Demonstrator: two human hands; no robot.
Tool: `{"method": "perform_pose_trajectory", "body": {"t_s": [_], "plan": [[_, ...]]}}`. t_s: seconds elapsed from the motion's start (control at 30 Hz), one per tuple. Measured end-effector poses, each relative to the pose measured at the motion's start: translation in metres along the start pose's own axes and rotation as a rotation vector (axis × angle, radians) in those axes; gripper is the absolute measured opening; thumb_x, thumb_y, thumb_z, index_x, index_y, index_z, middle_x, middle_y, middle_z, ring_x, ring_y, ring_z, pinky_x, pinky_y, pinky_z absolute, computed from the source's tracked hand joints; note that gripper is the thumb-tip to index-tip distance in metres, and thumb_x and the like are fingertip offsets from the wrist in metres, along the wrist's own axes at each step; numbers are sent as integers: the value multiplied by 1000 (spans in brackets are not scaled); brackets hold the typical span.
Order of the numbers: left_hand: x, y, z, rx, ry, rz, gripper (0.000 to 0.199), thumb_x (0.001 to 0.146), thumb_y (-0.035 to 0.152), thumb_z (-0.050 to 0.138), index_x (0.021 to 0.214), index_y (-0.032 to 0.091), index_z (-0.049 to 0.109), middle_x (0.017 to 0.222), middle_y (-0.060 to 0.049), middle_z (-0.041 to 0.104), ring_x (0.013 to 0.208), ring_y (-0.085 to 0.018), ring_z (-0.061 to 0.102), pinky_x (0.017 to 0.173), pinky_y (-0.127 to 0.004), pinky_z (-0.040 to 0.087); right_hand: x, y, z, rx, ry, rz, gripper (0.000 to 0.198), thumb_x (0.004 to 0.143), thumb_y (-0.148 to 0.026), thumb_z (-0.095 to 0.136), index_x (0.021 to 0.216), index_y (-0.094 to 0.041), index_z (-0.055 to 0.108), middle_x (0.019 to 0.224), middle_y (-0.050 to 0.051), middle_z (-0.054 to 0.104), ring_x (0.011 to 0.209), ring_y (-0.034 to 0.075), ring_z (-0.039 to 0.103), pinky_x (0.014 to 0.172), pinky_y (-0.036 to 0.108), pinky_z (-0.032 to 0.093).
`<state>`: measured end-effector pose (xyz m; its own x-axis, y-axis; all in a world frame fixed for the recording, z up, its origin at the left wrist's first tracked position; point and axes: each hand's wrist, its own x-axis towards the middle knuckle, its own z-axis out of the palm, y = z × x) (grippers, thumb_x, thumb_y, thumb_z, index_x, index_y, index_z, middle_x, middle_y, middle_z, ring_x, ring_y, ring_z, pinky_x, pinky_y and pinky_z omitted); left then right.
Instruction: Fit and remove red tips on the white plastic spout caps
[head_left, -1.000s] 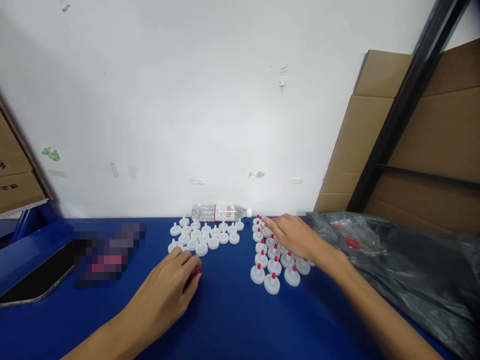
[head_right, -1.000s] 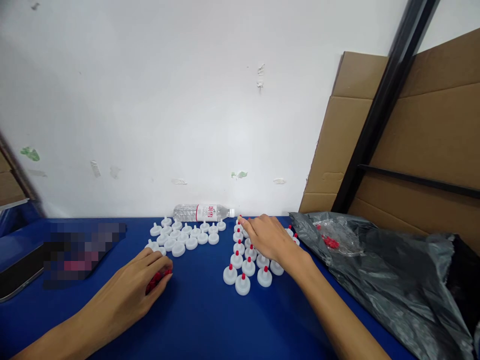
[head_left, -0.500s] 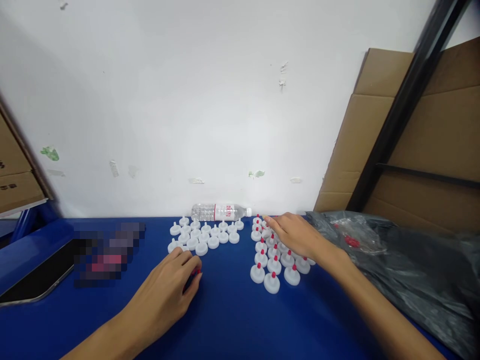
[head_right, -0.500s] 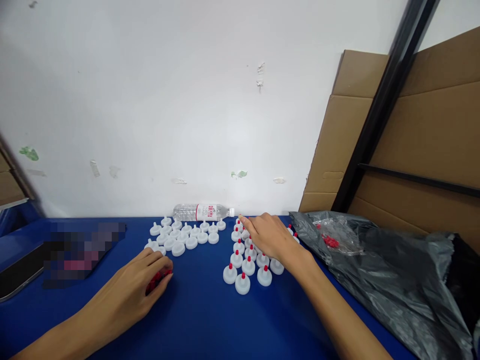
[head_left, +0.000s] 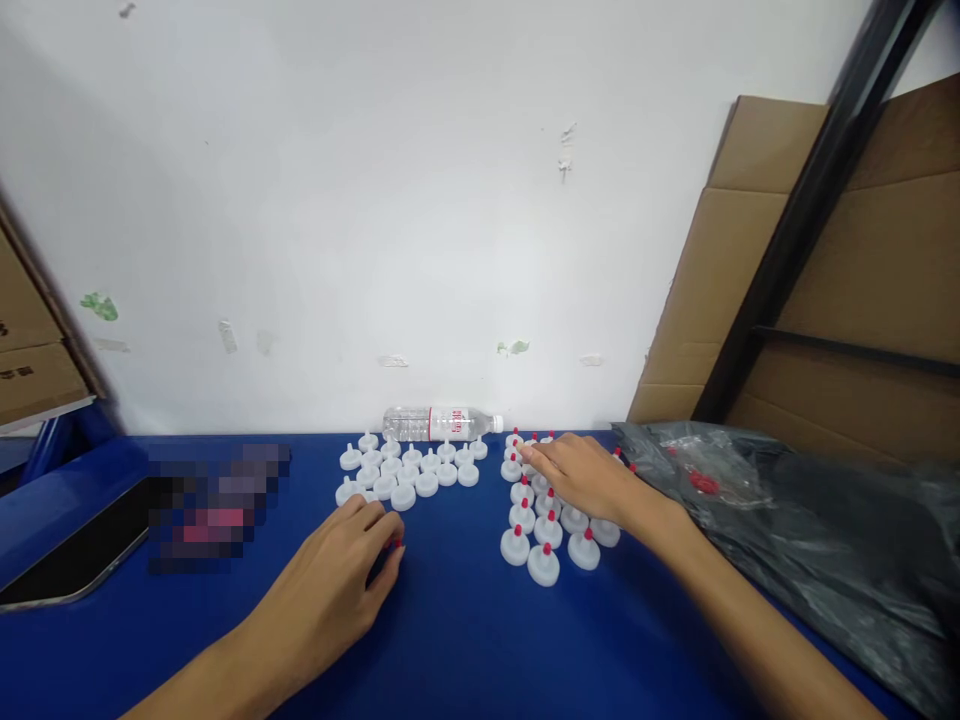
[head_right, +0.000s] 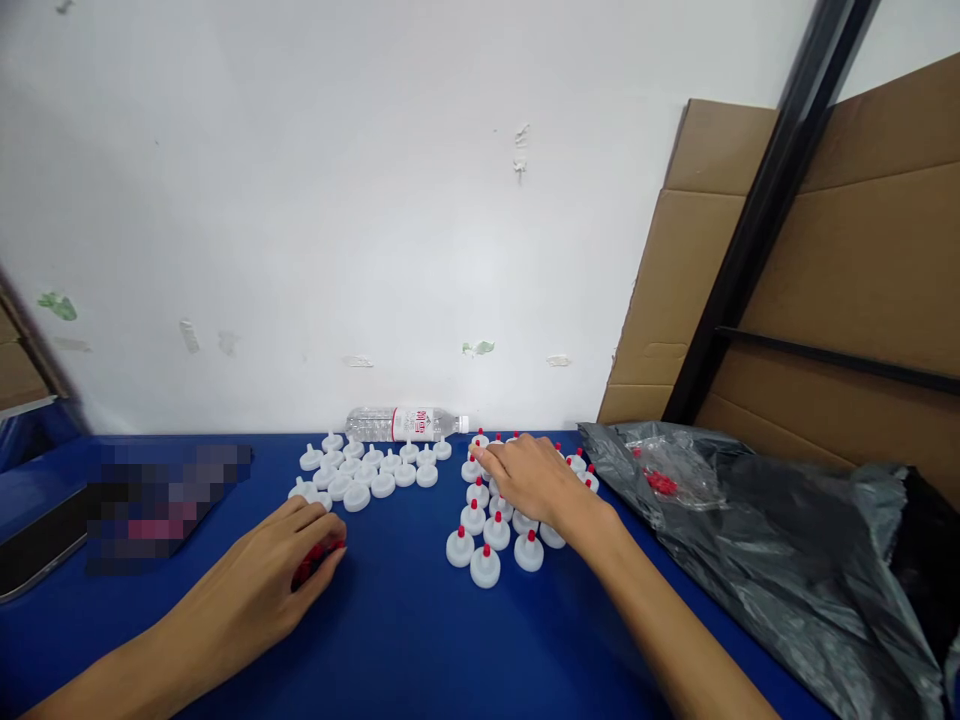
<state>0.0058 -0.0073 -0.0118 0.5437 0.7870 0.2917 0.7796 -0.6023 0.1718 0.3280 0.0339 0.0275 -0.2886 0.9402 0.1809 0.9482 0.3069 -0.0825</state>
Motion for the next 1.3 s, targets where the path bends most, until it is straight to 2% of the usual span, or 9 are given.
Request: {"method": "perform_pose_trajectory", "body": {"t_s": [0.2, 0.6, 0.7, 0.83, 0.97, 1.03, 1.2, 1.3], "plan": [[1, -1, 1, -4, 12, 8, 21, 100, 23, 43, 90, 21, 61, 92, -5, 66, 90, -25, 58, 80, -38, 47, -1, -1, 0, -8, -26, -11, 61, 109, -52, 22, 82, -23, 68, 68, 3, 68, 68, 22, 63, 62, 32, 31], [1, -1, 1, -10, 43, 25, 21, 101, 23, 44, 88, 22, 61, 91, -5, 66, 88, -24, 58, 77, -37, 47, 0, -1, 4, -1, -5, -45, 51, 108, -49, 30, 92, -25, 72, 79, 4, 73, 77, 24, 67, 69, 31, 36], [1, 0, 0, -12, 31, 15, 20, 101, 23, 44, 90, 22, 60, 92, -5, 66, 89, -25, 58, 78, -37, 47, -1, -1, -2, 27, 37, -22, 50, 108, -48, 31, 92, -25, 73, 78, 4, 73, 73, 23, 66, 68, 31, 36], [1, 0, 0, -8, 28, 15, 21, 101, 23, 42, 91, 22, 60, 92, -5, 66, 90, -25, 58, 80, -38, 46, -4, 1, -16, 111, 101, 12, 50, 108, -48, 31, 90, -24, 70, 71, 4, 69, 66, 23, 63, 65, 31, 35], [1, 0, 0, -14, 38, 13, 20, 101, 24, 42, 91, 23, 59, 92, -5, 66, 89, -24, 59, 80, -37, 47, -4, 3, -24, 268, 147, 44, 38, 106, -50, 37, 110, -28, 68, 89, 3, 76, 81, 24, 69, 73, 32, 41], [1, -1, 1, -12, 43, 16, 21, 101, 24, 41, 91, 23, 59, 92, -5, 66, 89, -24, 59, 80, -37, 47, -4, 3, -25, 358, 162, 67, 35, 103, -54, 42, 116, -29, 65, 98, 3, 77, 83, 23, 70, 74, 31, 45], [1, -1, 1, -25, 42, 13, 21, 101, 25, 42, 91, 23, 59, 92, -5, 65, 90, -25, 59, 79, -37, 47, -1, 3, -20, 526, 166, 134, 32, 95, -55, 54, 110, -26, 58, 88, 1, 76, 75, 21, 70, 64, 29, 47], [2, -1, 1, -29, 40, 14, 20, 101, 25, 42, 91, 23, 59, 92, -4, 65, 89, -25, 59, 79, -37, 47, 0, 4, -16, 559, 171, 180, 32, 93, -49, 58, 113, -25, 57, 92, 4, 76, 77, 21, 71, 63, 29, 48]]}}
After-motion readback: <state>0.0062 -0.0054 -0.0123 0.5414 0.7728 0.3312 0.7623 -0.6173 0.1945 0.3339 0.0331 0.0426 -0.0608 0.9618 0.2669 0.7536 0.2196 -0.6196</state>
